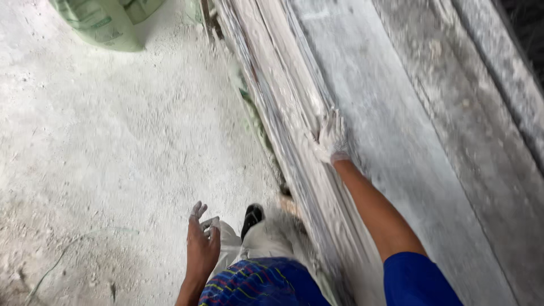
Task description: The person scoops plaster from a bucket using a trowel and spreads it along a long rectangular mold. They repeatedly smooth the surface with the trowel and their hands, then lay thin fibers over the wet plaster and press them in. The person continues to smooth and level the plaster along the mold's length.
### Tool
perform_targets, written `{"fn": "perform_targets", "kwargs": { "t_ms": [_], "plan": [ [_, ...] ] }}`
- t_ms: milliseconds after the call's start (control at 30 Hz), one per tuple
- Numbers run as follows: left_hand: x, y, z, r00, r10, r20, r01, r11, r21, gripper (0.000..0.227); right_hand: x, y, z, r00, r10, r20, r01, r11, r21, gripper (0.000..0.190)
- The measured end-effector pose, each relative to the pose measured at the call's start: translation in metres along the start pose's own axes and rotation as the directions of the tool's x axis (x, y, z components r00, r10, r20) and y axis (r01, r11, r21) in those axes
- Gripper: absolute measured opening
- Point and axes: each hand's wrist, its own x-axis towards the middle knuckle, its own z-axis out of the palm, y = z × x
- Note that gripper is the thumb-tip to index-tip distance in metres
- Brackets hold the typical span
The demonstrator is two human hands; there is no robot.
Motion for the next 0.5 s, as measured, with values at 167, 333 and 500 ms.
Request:
{"fn": "perform_targets", "kwargs": {
  "t_ms": [167, 333, 500],
  "plan": [
    [0.121, 0.036, -0.008, 0.997, 0.077, 0.020, -0.078, 0.995, 0.065, 0.069, 0.139, -0.044, -0.024, 1.000, 0.002, -0.008, -0.002, 1.000, 0.030, 0.097],
    [0.270, 0.060, -0.010, 0.984, 0.124, 0.129, -0.133, 0.989, 0.069, 0.066, 0.285, -0.081, -0.028, 1.000, -0.017, -0.023, 0.018, 1.000, 0.020, 0.098],
    [0.410, 0.118, -0.031, 0.956, 0.077, 0.283, -0.080, 0.997, 0.000, 0.061, 0.431, -0.120, -0.045, 0.999, -0.021, -0.028, 0.019, 0.997, -0.073, 0.092]
  ]
}}
